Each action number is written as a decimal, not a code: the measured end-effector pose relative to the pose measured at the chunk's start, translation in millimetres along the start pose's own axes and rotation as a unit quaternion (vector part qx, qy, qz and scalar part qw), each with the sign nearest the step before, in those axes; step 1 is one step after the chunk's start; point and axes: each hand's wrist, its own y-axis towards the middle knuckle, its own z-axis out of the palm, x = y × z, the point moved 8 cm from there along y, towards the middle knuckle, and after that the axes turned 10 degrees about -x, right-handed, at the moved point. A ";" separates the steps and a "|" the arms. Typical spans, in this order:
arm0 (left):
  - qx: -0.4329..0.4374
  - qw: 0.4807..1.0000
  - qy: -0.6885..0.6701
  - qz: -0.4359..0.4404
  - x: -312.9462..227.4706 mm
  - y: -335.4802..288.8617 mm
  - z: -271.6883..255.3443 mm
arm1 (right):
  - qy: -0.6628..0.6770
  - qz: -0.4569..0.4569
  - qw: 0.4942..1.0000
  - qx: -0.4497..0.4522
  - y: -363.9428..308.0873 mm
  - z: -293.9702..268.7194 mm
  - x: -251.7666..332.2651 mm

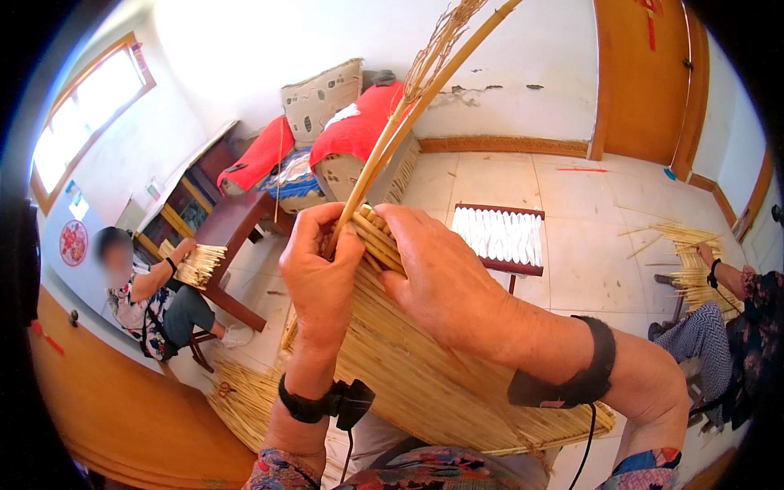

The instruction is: The person weaves thin bamboo strips into a rectangular basket frame using a needle-like tool and thread. They repeatedly pass the tool through the strips to secure them, then attach a bamboo handle to the top edge.

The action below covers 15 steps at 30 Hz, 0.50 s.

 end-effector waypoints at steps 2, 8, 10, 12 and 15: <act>-0.017 1.000 0.000 0.005 -2.8 -3.8 -2.2 | 0.006 0.005 1.000 0.003 -0.8 0.9 1.2; -0.026 0.997 0.021 0.074 0.2 -4.3 4.2 | 0.010 0.006 1.000 0.001 -1.7 -0.7 -3.2; -0.018 0.997 0.014 0.070 -1.1 -4.9 5.4 | 0.006 -0.001 1.000 0.007 -2.0 -2.7 -5.9; -0.019 0.996 0.011 0.082 -4.6 -3.8 6.5 | 0.011 -0.013 1.000 0.013 -1.5 -5.2 -8.9; -0.035 0.993 0.018 0.112 -4.0 -5.0 9.4 | 0.017 0.024 1.000 0.011 6.8 -20.3 -20.2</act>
